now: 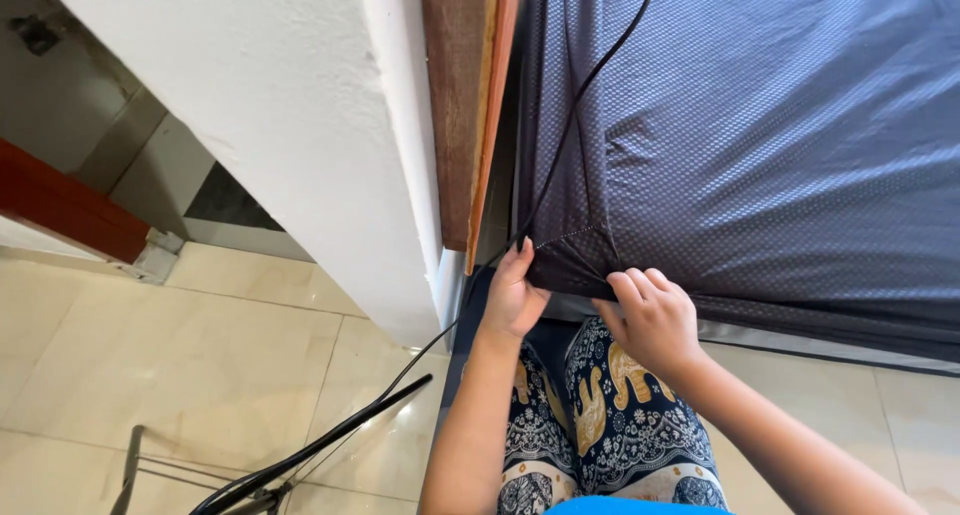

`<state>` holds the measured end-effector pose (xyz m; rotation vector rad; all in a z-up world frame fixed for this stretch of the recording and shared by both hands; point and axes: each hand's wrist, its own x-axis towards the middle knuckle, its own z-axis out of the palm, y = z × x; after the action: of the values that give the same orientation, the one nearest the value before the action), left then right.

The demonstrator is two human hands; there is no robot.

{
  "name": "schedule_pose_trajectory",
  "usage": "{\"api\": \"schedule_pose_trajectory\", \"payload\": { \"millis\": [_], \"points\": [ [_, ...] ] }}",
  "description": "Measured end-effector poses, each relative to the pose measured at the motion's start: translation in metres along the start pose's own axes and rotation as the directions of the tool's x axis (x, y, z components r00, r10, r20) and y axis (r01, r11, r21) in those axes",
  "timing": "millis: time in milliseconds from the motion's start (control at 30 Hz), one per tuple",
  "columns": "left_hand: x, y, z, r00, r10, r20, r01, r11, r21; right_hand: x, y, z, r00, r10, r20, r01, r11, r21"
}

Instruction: Placing and tucking a black fitted sheet onto a mattress on the floor.

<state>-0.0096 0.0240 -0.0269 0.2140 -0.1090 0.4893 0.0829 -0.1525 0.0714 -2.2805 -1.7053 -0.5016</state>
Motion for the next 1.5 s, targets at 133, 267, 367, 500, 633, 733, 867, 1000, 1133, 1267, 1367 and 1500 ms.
{"api": "schedule_pose_trajectory", "payload": {
  "millis": [133,267,367,500,633,733,867,1000,1133,1267,1367,1500],
  "points": [
    [0.008,0.002,-0.041,0.996,0.011,-0.092,0.003,0.987,0.159,0.004,-0.015,-0.010,0.980,-0.048,-0.194,0.068,0.993,0.093],
    [0.016,-0.001,-0.080,0.997,0.039,-0.061,-0.033,0.994,0.102,-0.019,-0.028,0.003,0.848,-0.256,-0.465,0.321,0.945,0.064],
    [0.021,0.007,-0.087,0.997,-0.039,-0.067,0.043,0.998,0.053,-0.070,-0.011,0.054,0.996,-0.028,-0.090,0.064,0.900,0.431],
    [0.022,0.011,-0.093,0.997,-0.072,0.008,0.071,0.996,0.051,-0.088,-0.012,0.099,0.823,0.430,0.371,-0.484,0.188,0.855],
    [0.021,0.017,-0.075,0.985,-0.173,0.006,0.173,0.985,0.004,-0.066,-0.014,0.063,0.713,0.627,0.315,-0.434,0.042,0.900],
    [0.019,0.017,-0.074,0.976,-0.216,0.043,0.216,0.976,-0.007,-0.064,-0.014,0.049,0.600,0.661,0.450,-0.403,-0.236,0.884],
    [0.022,0.013,-0.086,0.971,-0.237,0.026,0.237,0.971,-0.014,-0.066,-0.013,0.056,0.412,0.678,0.609,-0.176,-0.596,0.783],
    [0.001,0.014,-0.075,0.978,-0.210,-0.011,0.211,0.977,0.019,-0.084,-0.001,0.101,0.322,0.587,0.743,-0.048,-0.773,0.632],
    [-0.004,0.015,-0.038,0.993,-0.115,0.011,0.113,0.987,0.117,-0.095,0.015,0.116,0.441,0.544,0.714,0.004,-0.796,0.605],
    [-0.013,0.013,-0.030,0.997,-0.077,0.009,0.077,0.994,0.071,-0.105,0.019,0.124,0.528,0.475,0.705,0.030,-0.839,0.543],
    [-0.014,0.009,-0.020,0.998,-0.065,0.014,0.064,0.997,0.031,-0.085,-0.016,0.100,0.562,0.466,0.683,-0.043,-0.808,0.587],
    [-0.019,0.006,-0.020,0.998,-0.054,-0.041,0.055,0.998,0.018,-0.065,-0.037,0.089,0.555,0.431,0.711,-0.124,-0.803,0.583]
  ]
}}
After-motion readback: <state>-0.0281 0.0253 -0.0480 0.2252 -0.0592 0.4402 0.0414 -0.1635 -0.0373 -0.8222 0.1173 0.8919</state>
